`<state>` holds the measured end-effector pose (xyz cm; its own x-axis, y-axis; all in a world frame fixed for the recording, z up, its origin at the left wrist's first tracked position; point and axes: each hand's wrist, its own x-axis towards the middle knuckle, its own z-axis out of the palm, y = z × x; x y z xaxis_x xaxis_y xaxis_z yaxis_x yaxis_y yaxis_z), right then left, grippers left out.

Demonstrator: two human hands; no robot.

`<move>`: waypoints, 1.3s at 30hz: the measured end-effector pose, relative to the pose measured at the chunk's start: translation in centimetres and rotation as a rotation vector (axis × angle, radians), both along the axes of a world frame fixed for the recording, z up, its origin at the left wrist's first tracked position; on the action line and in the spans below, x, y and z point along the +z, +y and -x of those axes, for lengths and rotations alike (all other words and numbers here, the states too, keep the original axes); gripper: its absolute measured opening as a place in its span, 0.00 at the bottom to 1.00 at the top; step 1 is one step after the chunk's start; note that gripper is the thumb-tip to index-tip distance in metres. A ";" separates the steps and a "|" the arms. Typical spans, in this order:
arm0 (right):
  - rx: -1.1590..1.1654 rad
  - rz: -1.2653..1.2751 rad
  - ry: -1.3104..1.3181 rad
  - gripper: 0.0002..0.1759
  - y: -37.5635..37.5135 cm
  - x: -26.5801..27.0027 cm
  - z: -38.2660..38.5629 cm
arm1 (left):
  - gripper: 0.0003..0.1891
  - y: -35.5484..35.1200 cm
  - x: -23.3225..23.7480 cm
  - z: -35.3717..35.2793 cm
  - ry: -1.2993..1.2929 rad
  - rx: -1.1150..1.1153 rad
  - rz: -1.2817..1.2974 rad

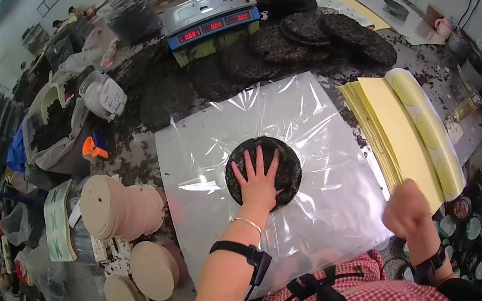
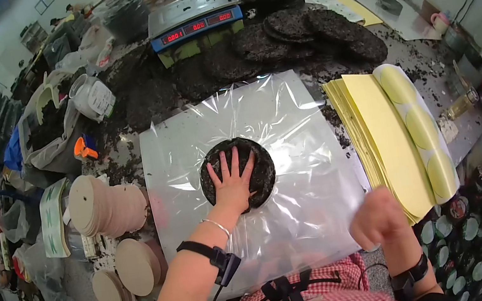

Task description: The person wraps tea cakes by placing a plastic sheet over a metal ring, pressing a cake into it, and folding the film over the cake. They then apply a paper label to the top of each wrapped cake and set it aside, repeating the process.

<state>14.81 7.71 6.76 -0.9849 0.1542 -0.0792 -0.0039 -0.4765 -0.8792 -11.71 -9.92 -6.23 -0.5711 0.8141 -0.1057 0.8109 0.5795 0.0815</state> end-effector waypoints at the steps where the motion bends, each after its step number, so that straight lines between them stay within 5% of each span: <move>1: 0.156 0.004 0.374 0.13 0.7 -3.2 -1.8 | 0.58 -0.3 -0.3 -0.4 -0.010 -0.002 0.014; 2: 0.124 -0.369 0.163 0.12 -1.1 -3.8 -1.4 | 0.58 0.1 -0.2 -0.1 -0.001 0.008 0.005; 3: 0.158 -0.733 -0.052 0.20 -2.9 -4.4 -1.1 | 0.57 0.1 -0.1 0.0 -0.004 0.014 -0.002; 5: 0.053 -1.863 0.152 0.32 -6.4 -7.6 2.1 | 0.58 -0.2 0.3 -0.3 -0.051 0.034 -0.096; 8: -0.133 -1.837 0.142 0.44 -8.3 -11.0 8.7 | 0.51 -1.5 -0.2 2.2 -0.395 -0.061 -0.425; 9: -0.115 -1.855 0.192 0.43 -8.6 -10.6 9.8 | 0.44 -3.1 0.8 3.6 -0.621 -0.092 -0.526; 10: -0.102 -1.874 0.246 0.43 -8.9 -10.3 11.1 | 0.42 -5.0 2.0 4.0 -1.117 0.026 -0.776; 12: -0.057 -1.863 0.263 0.43 -8.4 -11.8 12.5 | 0.31 -9.9 12.5 -0.6 -0.820 0.274 -1.065; 14: 0.025 -1.854 0.261 0.42 -8.1 -12.5 12.8 | 0.25 -14.6 15.6 -7.9 -0.644 0.345 -1.292; 16: 0.141 -1.733 0.243 0.42 -7.7 -11.7 13.7 | 0.19 -17.4 13.9 -15.8 -0.620 0.065 -1.082; 17: -0.002 -1.741 0.277 0.41 -8.1 -10.3 13.7 | 0.18 -17.4 12.8 -18.5 -0.634 0.006 -0.975; 19: -0.026 -1.796 0.258 0.41 -8.7 -8.4 14.1 | 0.20 -16.4 8.2 -20.4 -0.720 0.122 -0.874; 21: -0.035 -1.851 0.225 0.41 -8.6 -8.1 14.3 | 0.29 -17.0 1.1 -20.5 -0.699 0.932 -0.871; 22: 0.043 -1.848 0.199 0.37 -8.3 -8.0 14.6 | 0.29 -16.6 1.8 -19.6 -0.707 0.935 -0.866; 24: 0.120 -1.847 0.187 0.33 -7.9 -8.6 15.0 | 0.32 -14.8 3.1 -15.6 -0.253 0.558 -0.869; 28: 0.391 -1.867 0.146 0.22 -7.4 -9.0 16.1 | 0.35 -10.7 3.6 -11.6 -0.102 0.362 -0.852; 30: 0.468 -1.879 0.077 0.21 -7.6 -8.9 16.3 | 0.27 -8.5 4.6 -9.8 0.160 0.211 -0.745; 34: 0.445 -1.904 0.125 0.21 -7.4 -7.8 15.3 | 0.20 -4.8 1.5 -4.4 -0.085 0.143 -0.677; 36: -0.064 -1.801 0.492 0.24 -7.5 -6.2 13.3 | 0.14 -3.3 1.9 -3.0 -0.130 0.348 -0.544; 38: -0.224 -1.627 0.362 0.30 -7.0 -9.8 9.6 | 0.13 -2.5 2.5 -2.5 -0.084 0.337 -0.513; 39: -0.465 -1.353 -0.015 0.32 -6.9 -10.5 9.7 | 0.13 -2.3 2.5 -2.4 -0.014 0.270 -0.562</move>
